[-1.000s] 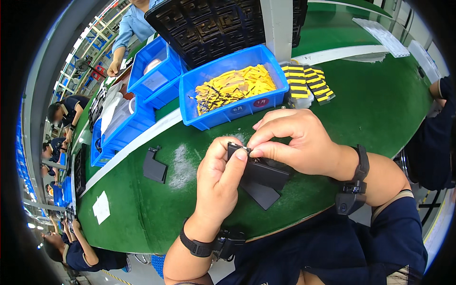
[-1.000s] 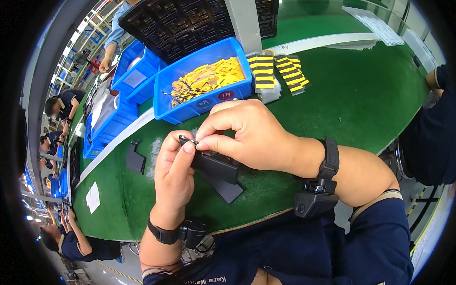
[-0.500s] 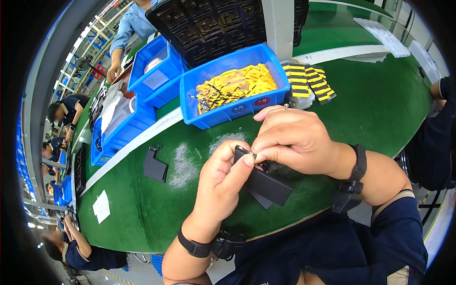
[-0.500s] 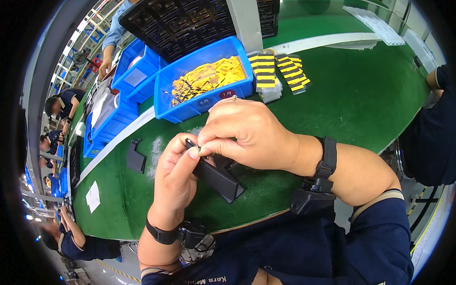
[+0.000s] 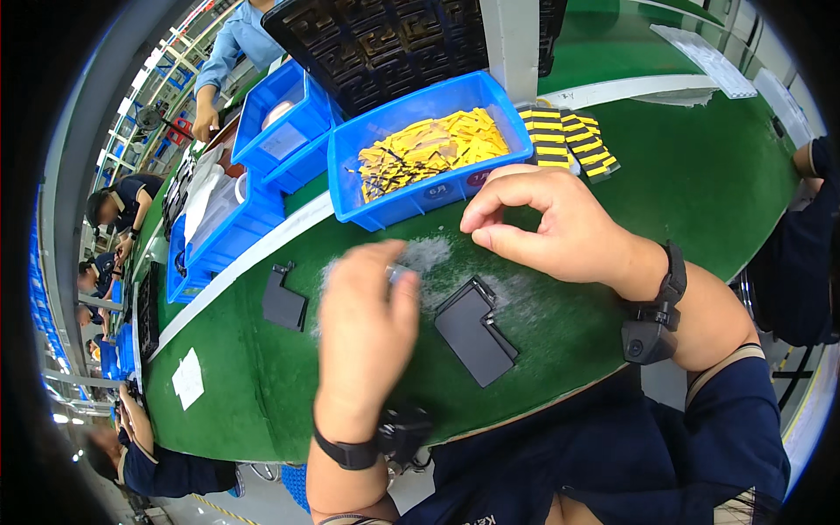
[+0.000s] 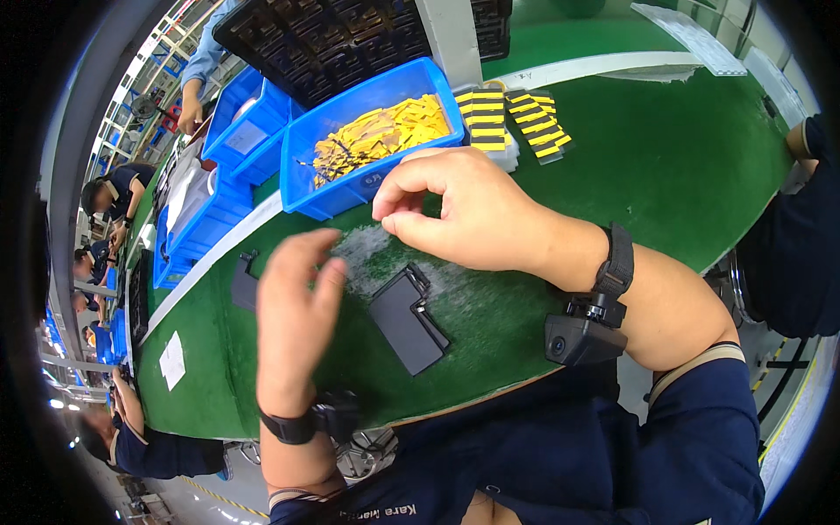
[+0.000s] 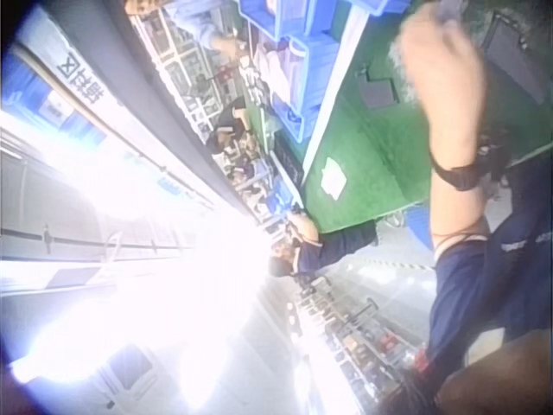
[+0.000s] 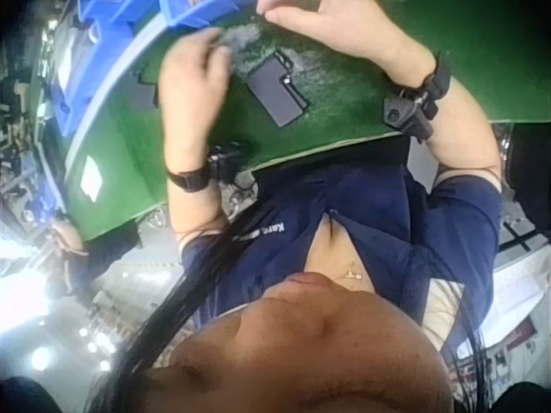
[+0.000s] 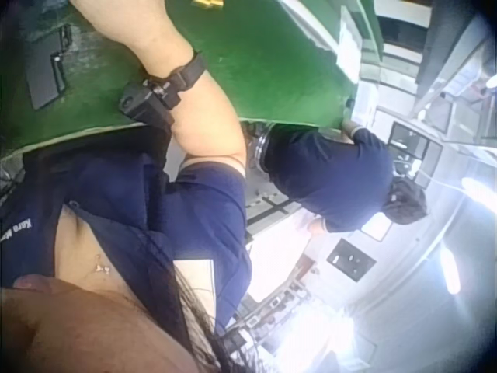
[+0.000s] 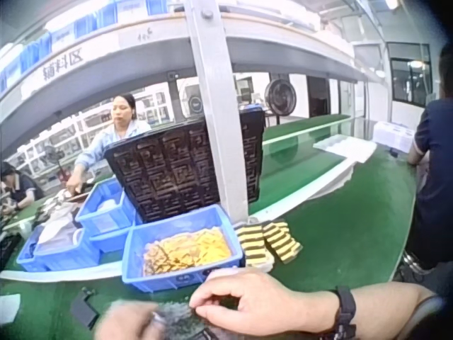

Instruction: The recorder is assembling small electronic plastic casing components by applying adhesive strips and joining pieces together.

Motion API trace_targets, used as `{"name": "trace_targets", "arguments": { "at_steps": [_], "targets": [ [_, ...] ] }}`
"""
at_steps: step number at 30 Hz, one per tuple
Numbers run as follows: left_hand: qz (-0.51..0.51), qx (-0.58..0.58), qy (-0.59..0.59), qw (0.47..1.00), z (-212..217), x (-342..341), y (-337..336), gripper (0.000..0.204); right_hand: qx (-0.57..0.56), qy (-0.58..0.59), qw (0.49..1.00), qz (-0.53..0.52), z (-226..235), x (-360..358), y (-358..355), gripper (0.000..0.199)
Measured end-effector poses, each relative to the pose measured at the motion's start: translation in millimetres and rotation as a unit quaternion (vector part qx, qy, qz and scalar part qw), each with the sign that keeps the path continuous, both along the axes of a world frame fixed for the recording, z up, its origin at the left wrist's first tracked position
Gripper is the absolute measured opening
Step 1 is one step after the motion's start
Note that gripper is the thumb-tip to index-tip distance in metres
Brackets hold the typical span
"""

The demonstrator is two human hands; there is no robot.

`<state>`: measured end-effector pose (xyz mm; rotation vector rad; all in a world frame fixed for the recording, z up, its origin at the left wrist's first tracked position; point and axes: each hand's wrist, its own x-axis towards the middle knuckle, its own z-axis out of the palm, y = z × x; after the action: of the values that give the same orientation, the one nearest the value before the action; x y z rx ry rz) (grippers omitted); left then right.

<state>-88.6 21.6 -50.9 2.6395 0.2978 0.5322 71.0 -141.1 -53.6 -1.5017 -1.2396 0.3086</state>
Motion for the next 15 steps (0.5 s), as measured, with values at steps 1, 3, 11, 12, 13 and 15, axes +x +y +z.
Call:
{"name": "trace_targets", "arguments": {
  "at_steps": [1,3,11,12,13,15],
  "targets": [
    [0.052,0.018,-0.005,0.998,1.9,-2.9,15.7,0.029,-0.007,-0.014,1.000,-0.010,-1.0,0.6,0.0,0.009],
    [0.149,0.112,0.017,0.982,7.9,-9.8,51.7,0.044,-0.021,-0.043,0.999,-0.019,-2.8,0.9,0.0,0.008],
    [0.313,0.028,0.291,0.904,13.8,-33.1,114.7,0.089,-0.036,-0.112,0.993,-0.003,-3.1,1.5,1.0,0.008],
    [0.310,0.047,0.271,0.910,11.2,-33.4,114.6,0.089,-0.036,-0.117,0.992,-0.003,-3.3,1.4,0.8,0.008],
    [0.308,0.082,0.260,0.911,8.9,-34.9,114.2,0.086,-0.043,-0.112,0.993,-0.001,-3.6,1.3,0.3,0.008],
    [0.299,0.151,0.213,0.918,5.2,-38.2,115.0,0.081,-0.052,-0.100,0.994,0.004,-4.4,1.0,-0.8,0.008]
  ]
}}
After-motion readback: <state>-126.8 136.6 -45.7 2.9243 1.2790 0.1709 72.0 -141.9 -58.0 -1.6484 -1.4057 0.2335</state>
